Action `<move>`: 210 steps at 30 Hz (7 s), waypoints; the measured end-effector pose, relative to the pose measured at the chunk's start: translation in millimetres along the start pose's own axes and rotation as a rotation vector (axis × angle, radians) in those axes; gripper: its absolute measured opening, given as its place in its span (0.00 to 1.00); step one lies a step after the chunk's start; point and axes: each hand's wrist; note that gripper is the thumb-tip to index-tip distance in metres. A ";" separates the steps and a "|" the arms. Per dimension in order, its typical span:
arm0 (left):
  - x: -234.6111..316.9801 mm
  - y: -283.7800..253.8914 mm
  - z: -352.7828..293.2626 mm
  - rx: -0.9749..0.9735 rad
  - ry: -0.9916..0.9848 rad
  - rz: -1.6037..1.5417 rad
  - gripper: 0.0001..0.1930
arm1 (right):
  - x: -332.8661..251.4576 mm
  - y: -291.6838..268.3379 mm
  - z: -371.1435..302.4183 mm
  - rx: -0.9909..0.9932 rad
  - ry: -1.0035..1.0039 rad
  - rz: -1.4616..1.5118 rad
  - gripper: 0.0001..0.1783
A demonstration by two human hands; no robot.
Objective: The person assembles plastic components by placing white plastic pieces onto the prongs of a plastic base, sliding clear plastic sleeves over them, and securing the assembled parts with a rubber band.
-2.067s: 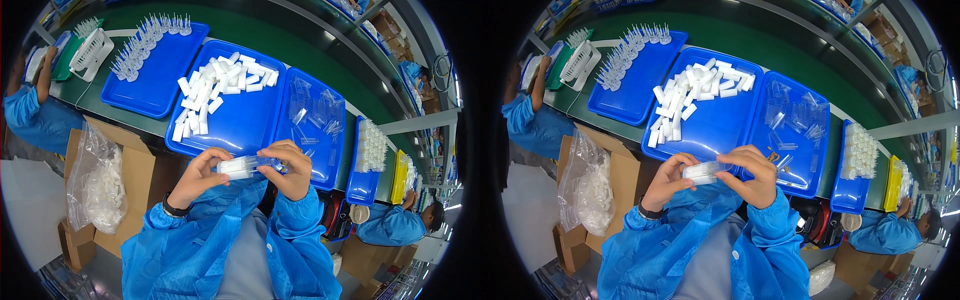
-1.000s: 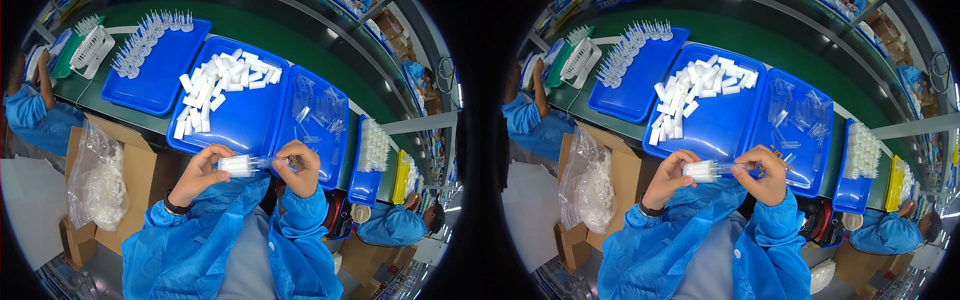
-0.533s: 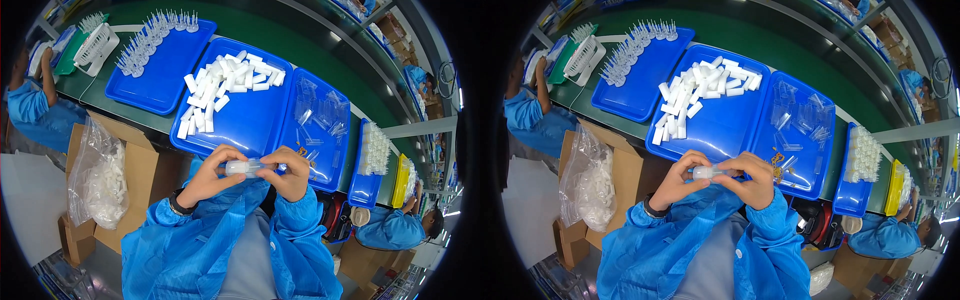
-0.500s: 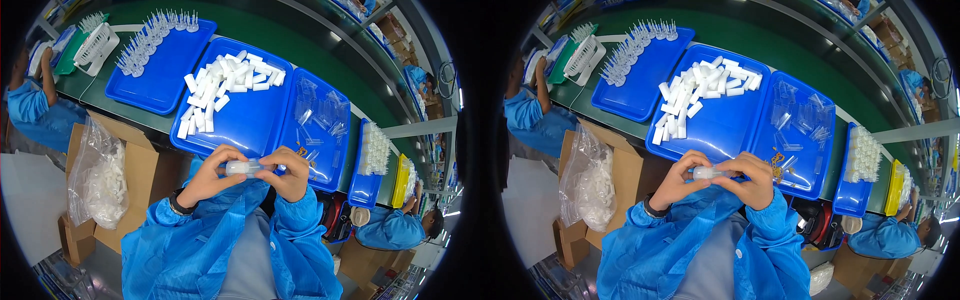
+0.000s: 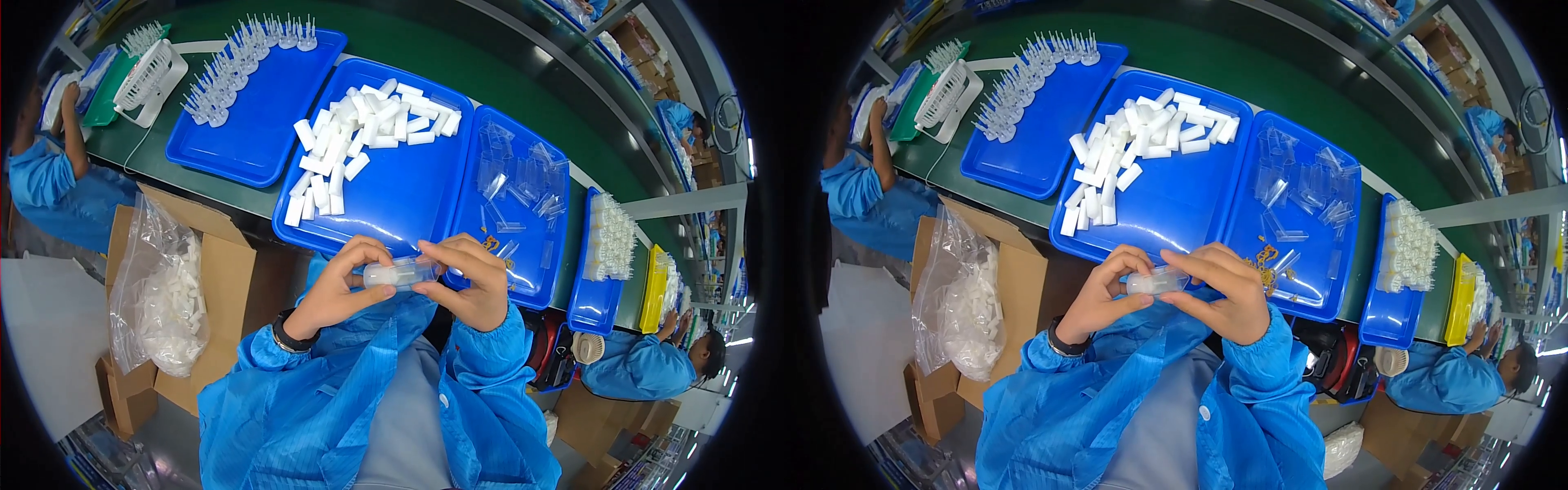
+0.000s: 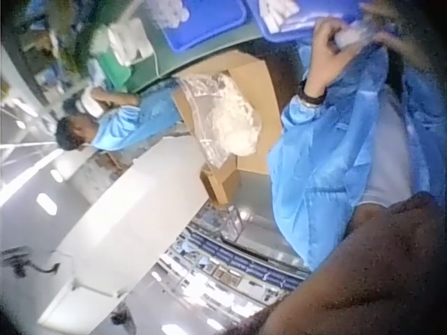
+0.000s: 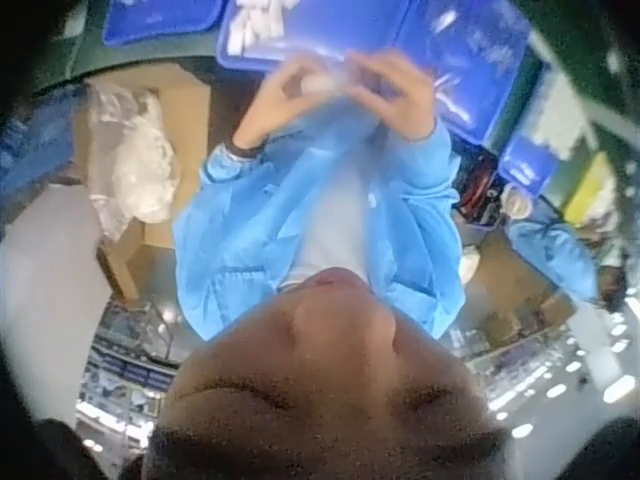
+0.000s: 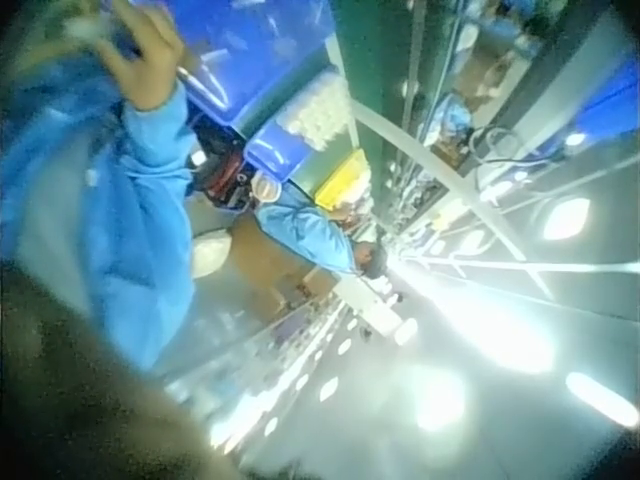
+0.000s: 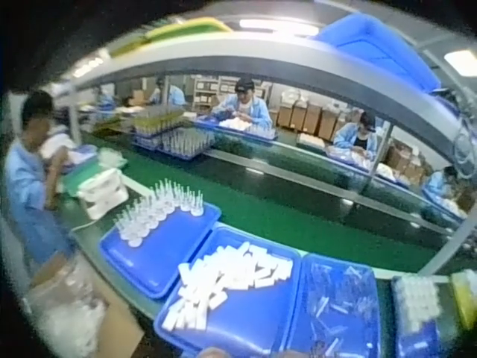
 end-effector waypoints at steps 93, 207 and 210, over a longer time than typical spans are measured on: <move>-3.9 -4.7 -4.1 0.043 -0.244 -0.646 0.38 | 77.8 -72.8 -45.4 0.100 0.181 -0.734 0.10; 1.5 19.8 11.9 0.419 0.298 0.137 0.15 | 38.1 28.5 -34.1 0.217 0.351 0.377 0.06; -2.9 20.5 12.1 0.373 0.241 0.032 0.15 | 32.9 24.2 -34.9 0.118 0.245 0.232 0.07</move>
Point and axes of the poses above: each hand's wrist, its own z-axis towards the middle knuckle, its own y-axis out of the palm, x = y × z, and after that the axes turned 5 degrees about x, right-handed
